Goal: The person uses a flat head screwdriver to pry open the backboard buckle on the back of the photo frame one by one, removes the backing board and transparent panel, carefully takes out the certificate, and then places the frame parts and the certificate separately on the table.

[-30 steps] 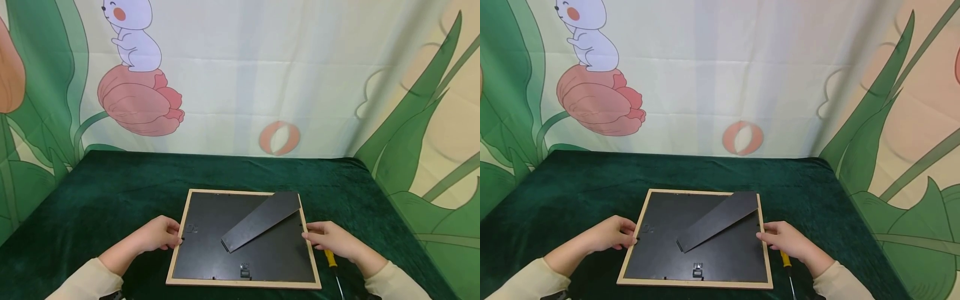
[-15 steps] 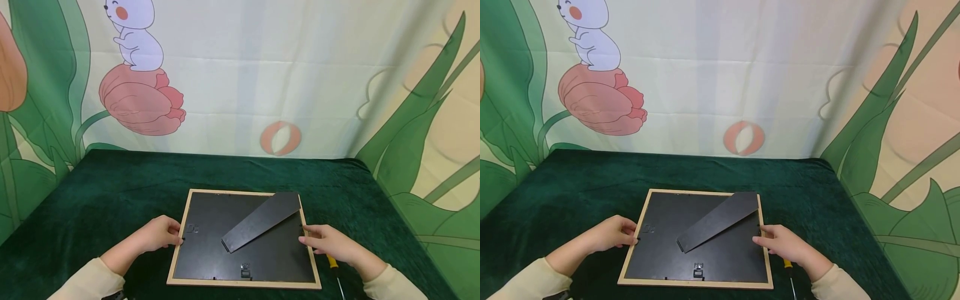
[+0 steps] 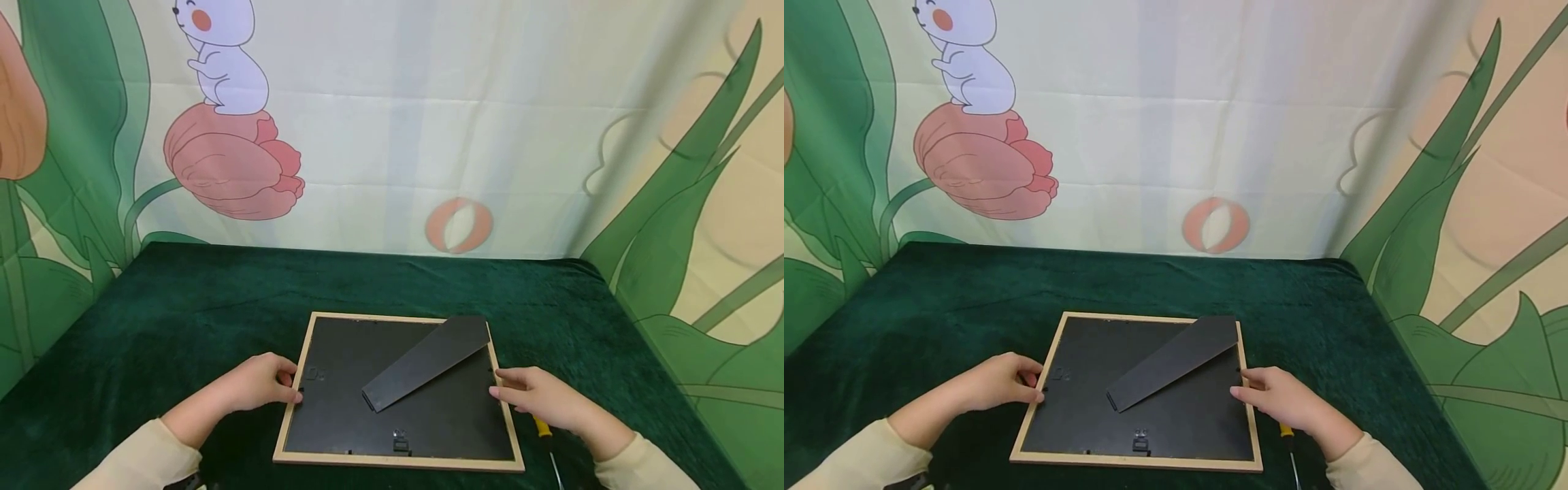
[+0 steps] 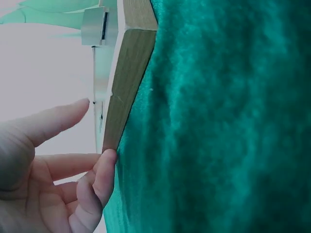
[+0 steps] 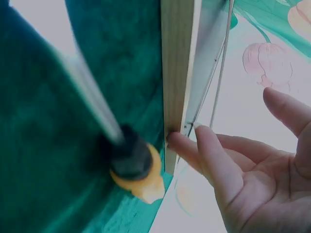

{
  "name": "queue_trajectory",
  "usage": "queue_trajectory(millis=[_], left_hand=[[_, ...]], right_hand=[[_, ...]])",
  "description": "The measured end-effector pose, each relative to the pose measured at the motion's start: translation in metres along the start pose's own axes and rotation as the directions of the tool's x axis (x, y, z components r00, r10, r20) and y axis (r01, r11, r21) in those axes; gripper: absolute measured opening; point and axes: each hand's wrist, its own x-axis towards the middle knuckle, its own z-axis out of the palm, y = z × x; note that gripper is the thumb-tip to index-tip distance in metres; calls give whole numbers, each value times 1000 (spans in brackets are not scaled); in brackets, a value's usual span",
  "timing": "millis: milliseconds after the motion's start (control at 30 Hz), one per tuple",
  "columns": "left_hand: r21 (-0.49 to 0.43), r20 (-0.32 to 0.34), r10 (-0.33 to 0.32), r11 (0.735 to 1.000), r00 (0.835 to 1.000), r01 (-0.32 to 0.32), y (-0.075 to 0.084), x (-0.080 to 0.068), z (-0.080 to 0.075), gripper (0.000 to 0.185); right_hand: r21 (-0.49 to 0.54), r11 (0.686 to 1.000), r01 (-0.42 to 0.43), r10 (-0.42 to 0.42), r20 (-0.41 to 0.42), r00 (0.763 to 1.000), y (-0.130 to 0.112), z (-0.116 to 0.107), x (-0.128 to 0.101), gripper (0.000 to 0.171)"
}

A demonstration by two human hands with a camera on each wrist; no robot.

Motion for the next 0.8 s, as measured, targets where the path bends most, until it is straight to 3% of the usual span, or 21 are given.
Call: queue_trajectory(millis=[100, 233, 333, 433, 600, 700, 800], left_hand=[[61, 21, 0, 998, 1000, -1, 2, -3, -2, 47], [163, 45, 23, 986, 999, -30, 1, -14, 0, 75], [257, 97, 70, 962, 993, -93, 2, -23, 4, 94], [347, 125, 112, 926, 986, -150, 4, -28, 10, 100], [471, 97, 143, 865, 985, -172, 6, -27, 12, 101], [508, 80, 146, 845, 986, -166, 8, -26, 12, 104], [532, 78, 146, 831, 986, -165, 10, -26, 12, 105]], right_hand=[[-29, 1000, 9, -10, -48, 999, 5, -5, -3, 60], [-168, 986, -12, -17, -171, 985, 16, -13, -10, 57], [-296, 954, -46, -31, -248, 968, 23, -19, -16, 55], [-399, 910, -117, -6, -294, 956, 26, -22, -20, 55], [-505, 826, -251, 128, -266, 956, 28, -22, -23, 64], [-510, 821, -257, 165, -219, 962, 33, -17, -22, 68], [-463, 850, -250, 180, -189, 965, 38, -14, -20, 63]])
